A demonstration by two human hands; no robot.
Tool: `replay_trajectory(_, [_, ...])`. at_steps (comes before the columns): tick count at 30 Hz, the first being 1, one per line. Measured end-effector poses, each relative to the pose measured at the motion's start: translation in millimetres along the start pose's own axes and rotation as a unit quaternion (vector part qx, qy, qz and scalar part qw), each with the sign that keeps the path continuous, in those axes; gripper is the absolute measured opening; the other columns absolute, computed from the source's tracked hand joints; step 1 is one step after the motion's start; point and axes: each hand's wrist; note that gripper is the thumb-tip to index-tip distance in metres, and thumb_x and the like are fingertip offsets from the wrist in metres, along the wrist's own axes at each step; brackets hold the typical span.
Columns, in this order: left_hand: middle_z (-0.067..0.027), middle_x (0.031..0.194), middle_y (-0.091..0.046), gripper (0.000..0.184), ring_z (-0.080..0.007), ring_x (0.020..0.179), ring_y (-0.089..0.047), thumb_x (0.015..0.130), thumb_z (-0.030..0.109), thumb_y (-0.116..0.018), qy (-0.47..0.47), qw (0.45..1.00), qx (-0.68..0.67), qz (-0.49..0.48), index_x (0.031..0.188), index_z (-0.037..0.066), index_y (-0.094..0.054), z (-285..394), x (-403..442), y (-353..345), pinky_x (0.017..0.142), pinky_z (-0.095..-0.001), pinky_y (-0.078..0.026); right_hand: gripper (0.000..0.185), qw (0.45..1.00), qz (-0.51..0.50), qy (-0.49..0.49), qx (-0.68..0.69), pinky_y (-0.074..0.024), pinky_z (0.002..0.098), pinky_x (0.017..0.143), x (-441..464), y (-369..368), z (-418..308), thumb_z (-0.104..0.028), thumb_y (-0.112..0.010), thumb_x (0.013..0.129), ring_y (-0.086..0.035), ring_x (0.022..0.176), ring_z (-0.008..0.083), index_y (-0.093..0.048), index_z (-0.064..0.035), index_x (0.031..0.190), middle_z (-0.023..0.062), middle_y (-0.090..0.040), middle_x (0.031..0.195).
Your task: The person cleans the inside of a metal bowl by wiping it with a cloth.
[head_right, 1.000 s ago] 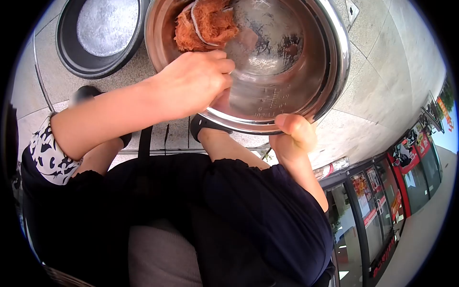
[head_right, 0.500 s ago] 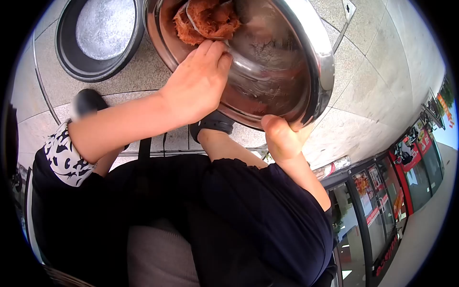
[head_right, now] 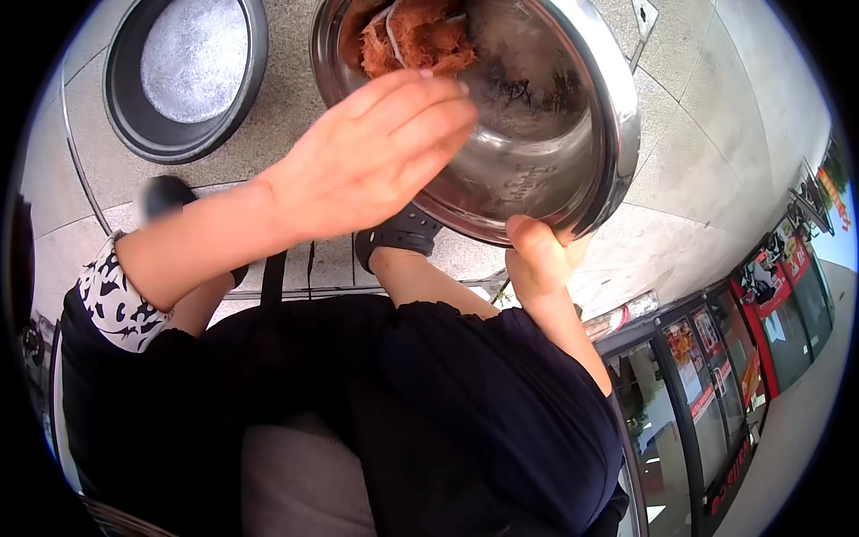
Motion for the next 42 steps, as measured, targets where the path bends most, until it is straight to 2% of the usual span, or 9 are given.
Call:
replay_trajectory(5, [-0.0092,0.100,-0.056,0.035,-0.0224,0.092,-0.055,0.066,0.016,-0.062,-0.080,0.967,0.236,-0.043,0.098,0.003,-0.057,-26.4,-4.3,-23.3,0.082,-0.0308,-0.048,0.067,1.000,-0.025,-0.004,-0.005,-0.0401,0.0401,0.097,-2.6,-2.6,-5.5,-0.011,-0.051,0.060,-0.051,0.109,0.0268,-0.045,0.0001,0.126,0.0116,-0.053,0.118])
replay_trajectory(10, [-0.0145,0.085,-0.058,0.024,-0.0335,0.079,-0.058,0.068,0.013,-0.064,0.154,0.946,-0.282,-0.050,0.087,0.000,-0.058,26.9,-5.4,-42.6,0.071,-0.0404,-0.051,0.068,0.999,-0.019,-0.032,-0.037,-0.0391,0.0398,0.098,-4.9,-1.9,-5.7,-0.014,-0.050,0.060,-0.050,0.110,0.0275,-0.044,0.0007,0.126,0.0132,-0.053,0.119])
replay_trajectory(16, [-0.0129,0.096,-0.064,0.033,-0.0215,0.088,-0.062,0.081,0.013,-0.059,0.327,0.574,-0.749,-0.046,0.111,0.001,-0.058,54.0,31.8,-25.7,0.082,-0.0291,-0.046,0.074,0.998,-0.061,0.018,-0.012,-0.0325,0.0385,0.104,2.4,-2.2,-2.1,-0.014,-0.053,0.062,-0.046,0.117,0.0272,-0.037,0.0015,0.132,0.0134,-0.047,0.127])
replay_trajectory(19, [-0.0117,0.099,-0.058,0.031,-0.0257,0.086,-0.061,0.078,0.009,-0.060,0.240,0.821,-0.514,-0.069,0.108,0.002,-0.059,50.2,12.7,-26.0,0.079,-0.0315,-0.048,0.077,0.999,-0.041,-0.006,-0.006,-0.0346,0.0378,0.101,-1.1,2.2,-2.8,-0.014,-0.058,0.063,-0.046,0.116,0.0258,-0.034,0.0020,0.134,0.0136,-0.046,0.126])
replay_trajectory(24, [-0.0088,0.095,-0.053,0.022,-0.0231,0.095,-0.053,0.070,0.012,-0.062,-0.012,0.989,-0.100,-0.111,0.092,0.008,-0.060,13.1,-16.1,-37.6,0.079,-0.0344,-0.045,0.084,0.996,-0.045,0.022,-0.079,-0.0365,0.0367,0.098,1.0,0.8,0.0,-0.018,-0.067,0.063,-0.047,0.112,0.0236,-0.030,0.0027,0.136,0.0131,-0.048,0.120])
replay_trajectory(29, [-0.0061,0.097,-0.053,0.020,-0.0202,0.096,-0.051,0.073,0.018,-0.059,-0.140,0.964,0.186,-0.126,0.089,0.006,-0.062,-0.7,-4.9,-10.2,0.079,-0.0304,-0.044,0.072,0.999,-0.031,-0.026,0.009,-0.0399,0.0380,0.097,-0.9,1.9,-1.0,-0.011,-0.051,0.057,-0.051,0.110,0.0270,-0.044,0.0037,0.127,0.0138,-0.054,0.121])
replay_trajectory(34, [-0.0124,0.095,-0.059,0.029,-0.0312,0.097,-0.056,0.066,0.009,-0.061,0.106,0.948,-0.260,-0.151,0.094,0.001,-0.062,31.3,-14.9,-30.5,0.083,-0.0392,-0.048,0.072,0.997,-0.053,-0.010,-0.056,-0.0388,0.0366,0.098,1.4,-6.6,1.6,-0.012,-0.050,0.057,-0.050,0.111,0.0270,-0.042,0.0046,0.126,0.0144,-0.052,0.121])
replay_trajectory(38, [-0.0162,0.094,-0.066,0.033,-0.0368,0.086,-0.061,0.072,-0.001,-0.050,0.338,0.646,-0.678,-0.095,0.104,-0.003,-0.058,39.5,28.3,-24.0,0.086,-0.0379,-0.047,0.073,0.998,-0.048,-0.031,-0.012,-0.0382,0.0356,0.099,3.2,-8.7,3.2,-0.012,-0.049,0.058,-0.049,0.114,0.0267,-0.040,0.0046,0.128,0.0150,-0.051,0.123])
replay_trajectory(42, [-0.0122,0.095,-0.064,0.035,-0.0327,0.089,-0.059,0.071,-0.001,-0.054,0.309,0.648,-0.690,-0.089,0.106,-0.001,-0.059,42.0,14.8,-29.3,0.085,-0.0377,-0.047,0.067,0.994,-0.044,-0.100,0.027,-0.0379,0.0362,0.099,1.1,-1.5,5.2,-0.011,-0.048,0.059,-0.050,0.112,0.0268,-0.043,0.0050,0.125,0.0145,-0.053,0.119])
Point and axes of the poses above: each hand's wrist, its own x-axis towards the middle knuckle, its own y-axis out of the back of the hand, z = x × y
